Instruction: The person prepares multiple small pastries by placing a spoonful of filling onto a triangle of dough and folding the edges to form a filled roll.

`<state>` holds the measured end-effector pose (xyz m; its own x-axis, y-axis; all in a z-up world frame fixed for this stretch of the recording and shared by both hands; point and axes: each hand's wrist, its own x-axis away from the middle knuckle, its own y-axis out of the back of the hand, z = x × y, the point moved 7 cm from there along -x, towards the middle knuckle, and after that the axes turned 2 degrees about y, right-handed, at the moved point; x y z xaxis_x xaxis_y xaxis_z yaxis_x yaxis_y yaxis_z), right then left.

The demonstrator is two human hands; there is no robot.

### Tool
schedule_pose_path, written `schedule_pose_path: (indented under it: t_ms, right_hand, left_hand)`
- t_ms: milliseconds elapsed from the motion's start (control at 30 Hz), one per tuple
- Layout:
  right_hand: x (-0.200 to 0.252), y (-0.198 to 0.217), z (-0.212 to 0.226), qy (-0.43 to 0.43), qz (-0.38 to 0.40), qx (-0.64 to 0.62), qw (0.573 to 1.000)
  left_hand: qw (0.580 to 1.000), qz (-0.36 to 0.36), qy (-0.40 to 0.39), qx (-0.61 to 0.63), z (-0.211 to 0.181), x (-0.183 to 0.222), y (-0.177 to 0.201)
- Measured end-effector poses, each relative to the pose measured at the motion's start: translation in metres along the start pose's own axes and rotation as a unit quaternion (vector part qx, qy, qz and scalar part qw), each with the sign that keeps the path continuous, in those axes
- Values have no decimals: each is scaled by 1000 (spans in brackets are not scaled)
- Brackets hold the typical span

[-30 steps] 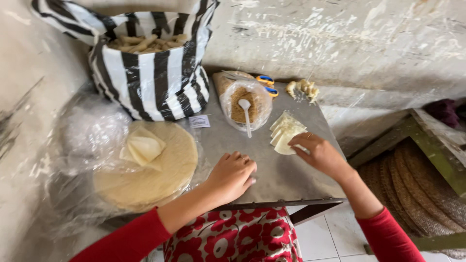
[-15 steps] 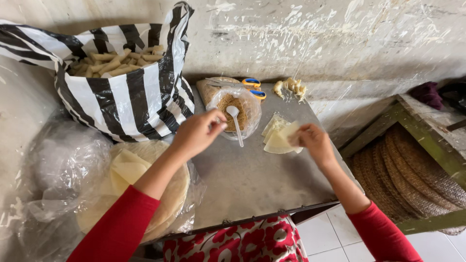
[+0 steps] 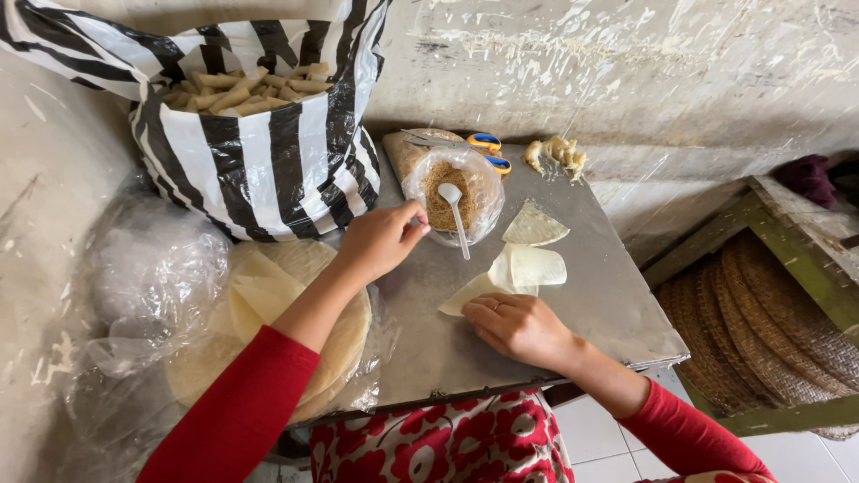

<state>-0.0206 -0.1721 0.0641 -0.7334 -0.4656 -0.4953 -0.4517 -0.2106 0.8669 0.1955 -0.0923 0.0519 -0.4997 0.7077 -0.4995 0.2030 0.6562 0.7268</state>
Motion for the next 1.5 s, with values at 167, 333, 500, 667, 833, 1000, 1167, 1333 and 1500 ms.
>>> schedule_pose_path:
  t_ms: [167,333,500,667,833,1000,1167,1333,1500]
  right_hand:
    - [17,28,-47,-102,-34,-12,994]
    - [46,47,-95,-223,52,-51,972]
    - [66,29,-124,-231,81,-65,967]
    - [81,11,-171,-300,46,-105,947]
    - [103,15,-239,-468,-31,-363,805]
    - [122,18,-254,-541,71,-139,826]
    - [90,14,-213,-378,51,-148,912]
    - [73,-15,-185,-392,120,-124,904]
    - [75,-15,-183,-405,15,-220,887]
  left_hand:
    - [992,115,-45,20,-10,0,-20]
    - [976,193,-95,15,-36,14,-38]
    - [977,190,-95,8,-50,27,-47]
    - [974,210,-64,59,-42,30,-62]
    - [970,218,-29,104,-41,26,-56]
    - [953,273,61,115,-38,28,-53]
    - [932,272,58,232,-40,27,-53]
    - [922,255,43,289,-43,26,-54]
    - [911,322,127,225,-37,33,-62]
